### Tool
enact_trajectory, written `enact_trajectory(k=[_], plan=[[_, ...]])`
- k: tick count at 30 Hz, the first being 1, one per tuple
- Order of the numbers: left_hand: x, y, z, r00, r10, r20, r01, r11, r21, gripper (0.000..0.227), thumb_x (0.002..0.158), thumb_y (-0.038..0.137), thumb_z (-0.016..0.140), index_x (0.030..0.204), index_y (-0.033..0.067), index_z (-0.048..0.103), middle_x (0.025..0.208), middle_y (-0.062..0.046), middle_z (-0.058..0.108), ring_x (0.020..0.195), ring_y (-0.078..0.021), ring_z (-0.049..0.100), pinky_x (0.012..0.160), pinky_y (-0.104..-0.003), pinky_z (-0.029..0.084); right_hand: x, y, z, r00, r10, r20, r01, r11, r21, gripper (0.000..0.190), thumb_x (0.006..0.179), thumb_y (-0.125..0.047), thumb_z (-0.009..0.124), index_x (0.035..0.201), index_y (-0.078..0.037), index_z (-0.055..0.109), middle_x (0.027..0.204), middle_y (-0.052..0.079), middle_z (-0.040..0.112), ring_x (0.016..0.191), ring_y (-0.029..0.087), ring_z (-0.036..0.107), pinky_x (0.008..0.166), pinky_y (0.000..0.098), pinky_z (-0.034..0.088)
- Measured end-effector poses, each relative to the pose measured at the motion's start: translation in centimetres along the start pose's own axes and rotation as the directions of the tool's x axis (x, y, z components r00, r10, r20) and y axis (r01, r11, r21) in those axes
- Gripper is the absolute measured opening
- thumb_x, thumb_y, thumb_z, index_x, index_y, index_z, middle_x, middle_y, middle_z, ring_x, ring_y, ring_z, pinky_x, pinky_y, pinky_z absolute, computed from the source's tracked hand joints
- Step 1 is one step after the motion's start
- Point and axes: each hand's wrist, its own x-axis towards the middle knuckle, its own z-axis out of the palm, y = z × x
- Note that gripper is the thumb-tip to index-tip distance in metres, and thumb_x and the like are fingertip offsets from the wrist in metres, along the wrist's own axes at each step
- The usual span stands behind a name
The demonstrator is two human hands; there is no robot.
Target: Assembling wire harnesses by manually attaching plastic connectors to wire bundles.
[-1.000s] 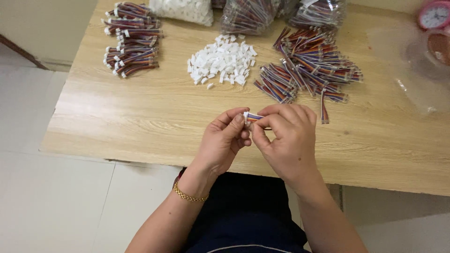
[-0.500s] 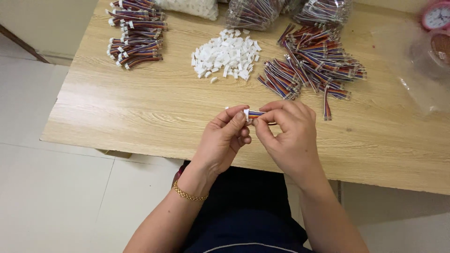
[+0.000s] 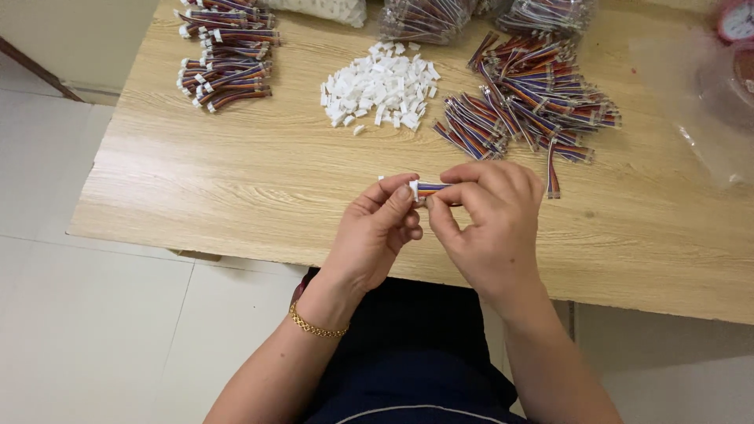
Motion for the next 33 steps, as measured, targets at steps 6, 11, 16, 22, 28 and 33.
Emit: enact_trajectory(k=[6, 11, 16, 22, 28, 33], plan=[[-0.1, 0.1, 0.4, 0.987, 0.158, 0.019, -0.159, 0.973, 0.166, 0.024, 0.092, 0.014, 0.065, 0.112, 0.0009, 0.065, 0.084, -0.011, 0.066, 0.062, -0.0109, 0.063, 0.057, -0.023, 0.059, 0.1, 0.0, -0.2, 0.985, 0.143, 0.1, -0.161, 0.967, 0.199, 0.013, 0.081, -0.004, 0.072, 0.073, -0.013, 0.065, 0.088, 0.005, 0.067, 0.092, 0.031, 0.061, 0.086, 0.0417, 0.042], [-0.1, 0.2, 0.2, 0.983, 0.183, 0.024, -0.183, 0.949, 0.257, 0.023, 0.09, 0.012, 0.068, 0.11, 0.0009, 0.067, 0.084, -0.012, 0.068, 0.064, -0.0116, 0.064, 0.06, -0.026, 0.061, -1.1, 1.5, 1.1, 0.97, 0.199, 0.137, -0.231, 0.927, 0.294, 0.011, 0.08, -0.004, 0.072, 0.073, -0.011, 0.066, 0.09, 0.005, 0.068, 0.098, 0.031, 0.06, 0.091, 0.0417, 0.043], [0.4, -0.2, -0.3, 0.983, 0.181, -0.005, -0.173, 0.946, 0.273, 0.023, 0.09, 0.011, 0.068, 0.109, -0.0006, 0.066, 0.082, -0.012, 0.067, 0.063, -0.0115, 0.064, 0.059, -0.025, 0.06, -1.3, 1.7, 1.5, 0.97, 0.188, 0.152, -0.224, 0.936, 0.271, 0.012, 0.084, -0.008, 0.072, 0.074, -0.012, 0.067, 0.09, 0.003, 0.067, 0.103, 0.029, 0.058, 0.095, 0.0409, 0.041], [0.8, -0.4, -0.7, 0.98, 0.201, -0.014, -0.185, 0.927, 0.327, 0.022, 0.089, 0.01, 0.069, 0.108, -0.0012, 0.067, 0.08, -0.012, 0.067, 0.063, -0.0112, 0.063, 0.059, -0.026, 0.06, -1.6, 2.4, 2.0, 0.968, 0.184, 0.171, -0.217, 0.954, 0.206, 0.013, 0.086, -0.013, 0.072, 0.074, -0.013, 0.066, 0.09, 0.002, 0.066, 0.105, 0.029, 0.057, 0.095, 0.042, 0.04], [1.1, -0.2, -0.8, 0.975, 0.22, 0.023, -0.209, 0.882, 0.422, 0.021, 0.088, 0.009, 0.07, 0.107, 0.0001, 0.068, 0.082, -0.012, 0.068, 0.065, -0.0094, 0.062, 0.062, -0.024, 0.059, -1.6, 2.5, 2.2, 0.964, 0.184, 0.194, -0.228, 0.944, 0.237, 0.014, 0.087, -0.016, 0.073, 0.074, -0.015, 0.067, 0.089, 0.0, 0.065, 0.105, 0.029, 0.056, 0.096, 0.0401, 0.04], [1.1, -0.2, -1.0, 0.977, 0.214, 0.014, -0.202, 0.894, 0.399, 0.021, 0.089, 0.009, 0.068, 0.107, -0.0007, 0.067, 0.082, -0.013, 0.069, 0.064, -0.0101, 0.062, 0.061, -0.025, 0.059, -2.1, 3.3, 2.7, 0.958, 0.195, 0.211, -0.243, 0.941, 0.234, 0.015, 0.086, -0.019, 0.074, 0.073, -0.017, 0.068, 0.09, -0.002, 0.066, 0.106, 0.027, 0.057, 0.095, 0.0393, 0.039]])
